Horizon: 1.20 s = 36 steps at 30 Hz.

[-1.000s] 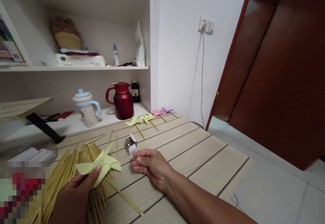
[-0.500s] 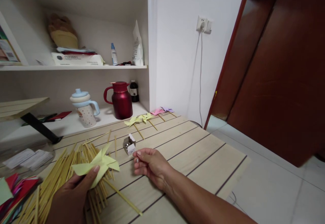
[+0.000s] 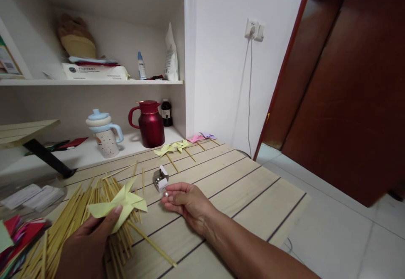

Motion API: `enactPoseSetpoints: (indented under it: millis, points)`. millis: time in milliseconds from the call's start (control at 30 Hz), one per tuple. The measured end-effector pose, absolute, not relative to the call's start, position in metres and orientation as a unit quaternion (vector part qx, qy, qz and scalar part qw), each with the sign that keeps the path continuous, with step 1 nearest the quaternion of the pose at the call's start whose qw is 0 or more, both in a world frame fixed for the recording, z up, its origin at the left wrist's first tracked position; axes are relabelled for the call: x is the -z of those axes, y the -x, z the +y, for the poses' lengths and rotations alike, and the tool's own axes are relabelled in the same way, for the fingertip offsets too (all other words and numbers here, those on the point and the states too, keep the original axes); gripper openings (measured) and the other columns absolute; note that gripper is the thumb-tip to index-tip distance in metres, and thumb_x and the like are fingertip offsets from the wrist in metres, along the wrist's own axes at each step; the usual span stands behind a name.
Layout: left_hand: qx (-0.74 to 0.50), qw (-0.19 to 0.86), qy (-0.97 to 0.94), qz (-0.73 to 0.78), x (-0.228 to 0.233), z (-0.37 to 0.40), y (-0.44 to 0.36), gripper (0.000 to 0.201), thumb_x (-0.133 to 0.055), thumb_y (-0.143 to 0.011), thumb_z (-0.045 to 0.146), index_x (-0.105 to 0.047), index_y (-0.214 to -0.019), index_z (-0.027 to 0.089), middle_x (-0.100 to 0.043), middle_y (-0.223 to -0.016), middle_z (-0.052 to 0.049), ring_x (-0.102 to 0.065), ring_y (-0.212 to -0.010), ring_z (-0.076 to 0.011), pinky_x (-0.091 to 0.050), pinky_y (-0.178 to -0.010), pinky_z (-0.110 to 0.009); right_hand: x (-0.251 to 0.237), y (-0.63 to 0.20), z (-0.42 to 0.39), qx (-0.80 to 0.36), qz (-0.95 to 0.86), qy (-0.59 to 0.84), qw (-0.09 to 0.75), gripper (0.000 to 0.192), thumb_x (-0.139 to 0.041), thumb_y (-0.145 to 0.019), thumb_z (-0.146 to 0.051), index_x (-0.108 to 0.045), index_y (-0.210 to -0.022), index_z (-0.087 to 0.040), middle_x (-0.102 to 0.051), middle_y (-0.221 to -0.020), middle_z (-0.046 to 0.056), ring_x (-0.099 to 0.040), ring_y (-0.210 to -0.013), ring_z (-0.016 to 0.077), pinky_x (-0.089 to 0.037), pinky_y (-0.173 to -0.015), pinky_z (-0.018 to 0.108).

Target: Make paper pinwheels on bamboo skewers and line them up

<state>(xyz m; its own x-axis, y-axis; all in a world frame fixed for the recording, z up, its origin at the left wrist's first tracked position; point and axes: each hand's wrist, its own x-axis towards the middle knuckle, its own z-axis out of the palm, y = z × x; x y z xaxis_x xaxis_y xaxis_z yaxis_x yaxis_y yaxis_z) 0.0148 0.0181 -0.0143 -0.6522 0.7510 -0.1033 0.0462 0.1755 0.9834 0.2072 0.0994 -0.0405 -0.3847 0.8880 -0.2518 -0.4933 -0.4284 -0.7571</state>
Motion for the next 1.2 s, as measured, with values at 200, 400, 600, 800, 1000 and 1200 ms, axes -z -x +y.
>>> enactPoseSetpoints:
  millis: [200,400,600,800,1000,1200]
  points:
    - [-0.588,0.305,-0.3,0.686,0.018,0.02,-0.013,0.039,-0.069,-0.057,0.051,-0.074,-0.081,0.021,-0.078,-0.089,-0.003,-0.068,-0.099,-0.0299,-0.048,-0.09,-0.037,0.041,-0.207,0.1,-0.779,-0.294,0.332,0.444,0.022,-0.078,-0.064,0.001,-0.075,-0.084,-0.006,-0.076,-0.07,0.007,-0.074,-0.066,0.0141,-0.062,-0.063,0.019]
    - [-0.592,0.299,-0.296,0.687,0.013,0.019,-0.017,0.035,-0.071,-0.053,0.049,-0.074,-0.073,0.02,-0.078,-0.082,-0.003,-0.069,-0.093,-0.0294,-0.05,-0.087,-0.035,0.04,-0.207,0.099,-0.785,-0.293,0.327,0.437,0.025,-0.083,-0.061,-0.002,-0.075,-0.085,-0.005,-0.075,-0.067,0.006,-0.072,-0.063,0.0128,-0.061,-0.062,0.018]
    - [-0.596,0.291,-0.296,0.687,0.013,0.019,-0.018,0.031,-0.066,-0.058,0.05,-0.073,-0.07,0.022,-0.077,-0.083,-0.004,-0.069,-0.095,-0.0292,-0.051,-0.084,-0.035,0.041,-0.208,0.099,-0.789,-0.296,0.325,0.428,0.026,-0.085,-0.061,-0.004,-0.074,-0.085,-0.005,-0.074,-0.065,0.006,-0.071,-0.062,0.0118,-0.061,-0.063,0.018]
    - [-0.586,0.291,-0.29,0.699,0.01,0.018,-0.018,0.038,-0.072,-0.052,0.049,-0.074,-0.075,0.019,-0.077,-0.084,-0.005,-0.068,-0.096,-0.0294,-0.05,-0.086,-0.034,0.043,-0.209,0.1,-0.793,-0.307,0.323,0.416,0.024,-0.086,-0.064,-0.006,-0.073,-0.084,-0.006,-0.073,-0.064,0.005,-0.071,-0.06,0.011,-0.06,-0.061,0.018]
    - [-0.599,0.303,-0.275,0.689,0.006,0.019,-0.022,0.034,-0.071,-0.054,0.047,-0.074,-0.072,0.019,-0.075,-0.076,-0.004,-0.069,-0.091,-0.0299,-0.052,-0.081,-0.035,0.044,-0.209,0.1,-0.787,-0.327,0.323,0.411,0.026,-0.088,-0.065,-0.013,-0.072,-0.084,-0.007,-0.07,-0.063,0.003,-0.067,-0.056,0.0098,-0.058,-0.058,0.018]
    - [-0.596,0.303,-0.295,0.682,0.016,0.017,-0.015,0.037,-0.07,-0.062,0.048,-0.076,-0.085,0.02,-0.078,-0.088,-0.005,-0.069,-0.095,-0.0296,-0.049,-0.085,-0.037,0.044,-0.208,0.099,-0.758,-0.38,0.347,0.4,0.021,-0.083,-0.07,-0.017,-0.07,-0.083,-0.009,-0.067,-0.063,0.0,-0.064,-0.054,0.0079,-0.057,-0.058,0.019]
